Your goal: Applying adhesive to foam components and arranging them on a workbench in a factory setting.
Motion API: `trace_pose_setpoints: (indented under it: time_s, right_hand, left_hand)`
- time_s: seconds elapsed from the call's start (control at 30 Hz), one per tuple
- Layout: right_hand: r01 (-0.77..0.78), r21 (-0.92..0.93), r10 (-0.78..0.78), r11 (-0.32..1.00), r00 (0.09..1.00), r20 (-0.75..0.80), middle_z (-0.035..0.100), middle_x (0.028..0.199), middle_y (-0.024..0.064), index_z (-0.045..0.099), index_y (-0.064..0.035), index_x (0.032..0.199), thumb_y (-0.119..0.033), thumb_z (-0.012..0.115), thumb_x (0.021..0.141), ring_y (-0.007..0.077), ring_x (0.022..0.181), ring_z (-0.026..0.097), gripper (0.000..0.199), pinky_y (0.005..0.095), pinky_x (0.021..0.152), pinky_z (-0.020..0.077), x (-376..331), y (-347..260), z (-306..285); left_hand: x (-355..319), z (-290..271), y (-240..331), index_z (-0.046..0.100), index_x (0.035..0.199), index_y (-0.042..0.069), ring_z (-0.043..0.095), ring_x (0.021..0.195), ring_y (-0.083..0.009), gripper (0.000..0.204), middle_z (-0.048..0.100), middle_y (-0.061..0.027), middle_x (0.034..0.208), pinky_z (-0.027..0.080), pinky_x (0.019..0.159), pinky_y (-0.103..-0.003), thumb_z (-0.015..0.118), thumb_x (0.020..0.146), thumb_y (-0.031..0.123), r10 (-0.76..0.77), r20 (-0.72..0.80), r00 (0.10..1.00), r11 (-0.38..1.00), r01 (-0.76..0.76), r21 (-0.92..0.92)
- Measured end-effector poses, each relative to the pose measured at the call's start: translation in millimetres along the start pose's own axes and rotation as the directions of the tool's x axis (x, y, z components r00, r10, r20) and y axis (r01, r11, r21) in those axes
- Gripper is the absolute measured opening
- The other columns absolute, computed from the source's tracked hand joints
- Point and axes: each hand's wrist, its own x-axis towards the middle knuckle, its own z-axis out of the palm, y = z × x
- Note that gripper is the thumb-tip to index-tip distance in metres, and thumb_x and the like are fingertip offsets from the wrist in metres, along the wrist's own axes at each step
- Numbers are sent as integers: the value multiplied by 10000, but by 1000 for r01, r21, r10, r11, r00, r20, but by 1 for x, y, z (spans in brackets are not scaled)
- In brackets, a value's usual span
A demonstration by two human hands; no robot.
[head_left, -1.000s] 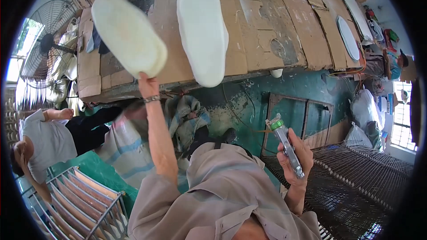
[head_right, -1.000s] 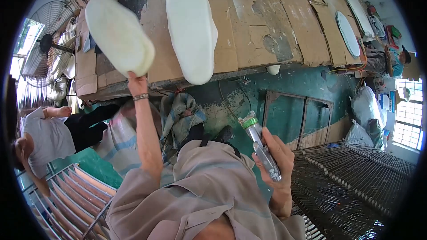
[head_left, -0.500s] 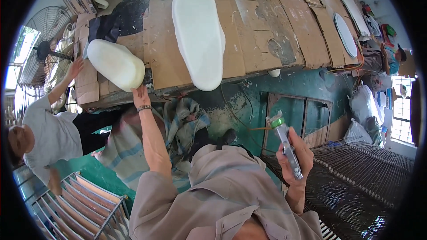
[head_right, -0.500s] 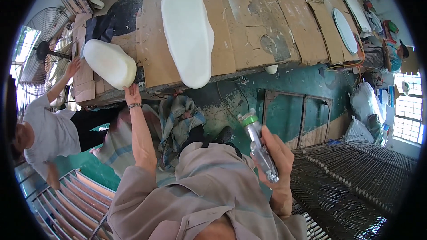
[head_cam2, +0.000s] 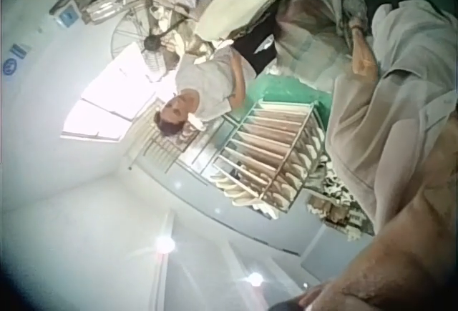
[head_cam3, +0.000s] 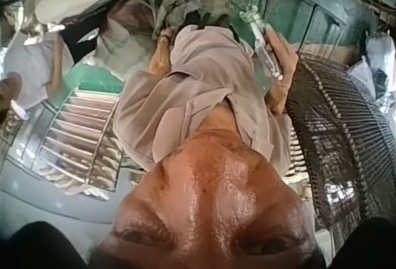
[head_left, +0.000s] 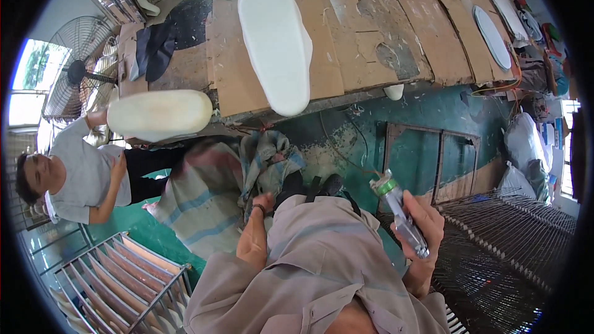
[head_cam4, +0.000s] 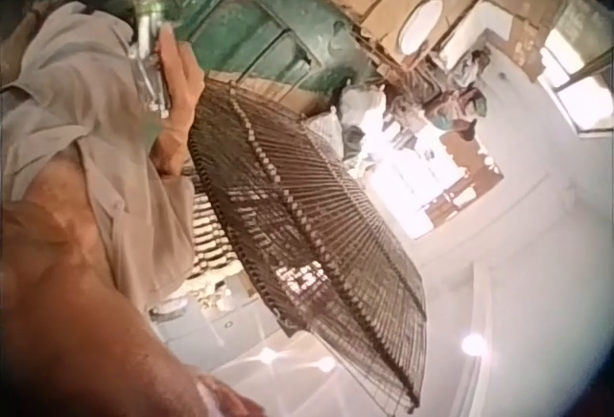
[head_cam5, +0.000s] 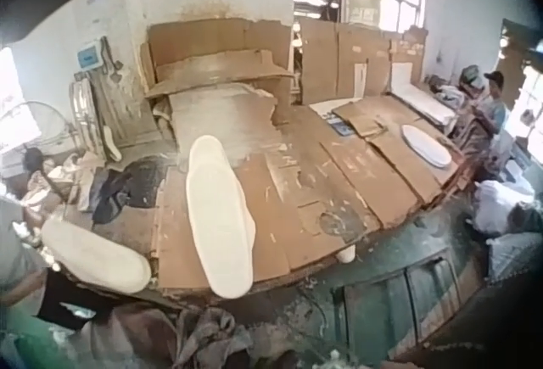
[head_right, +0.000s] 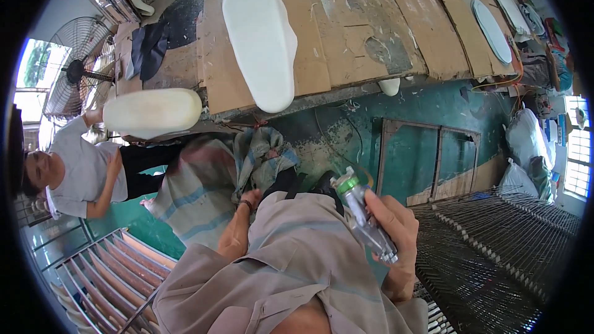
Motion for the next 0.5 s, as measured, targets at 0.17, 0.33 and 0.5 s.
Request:
trace_pose_setpoints:
  time_s: [0.17,0.33,0.5]
  right_hand:
    - [-81,-96,62,992,981,-186,619,793,149,633,64,1220,-136,748,790,220,627,578,488,286,593,450,-36,12,-6]
    - [-33,-4,33,999,999,-29,614,780,154,632,43,1231,-102,758,733,229,638,579,534,290,595,447,-57,21,-28]
    - [-77,-11,76,997,993,-89,622,825,158,617,46,1253,-133,748,789,244,665,587,515,303,617,458,-88,39,-33]
  left_hand:
    - [-34,20,18,717,947,88,701,905,-307,326,731,-140,1007,546,783,-431,535,957,358,163,79,983,919,-181,350]
    - [-24,17,2,695,937,48,634,696,-213,66,665,-35,791,515,590,-339,650,899,77,-236,216,947,612,318,-724]
    - [-33,-7,116,629,1190,60,660,768,-236,259,667,-67,854,577,702,-405,650,945,141,-172,153,973,460,216,-861]
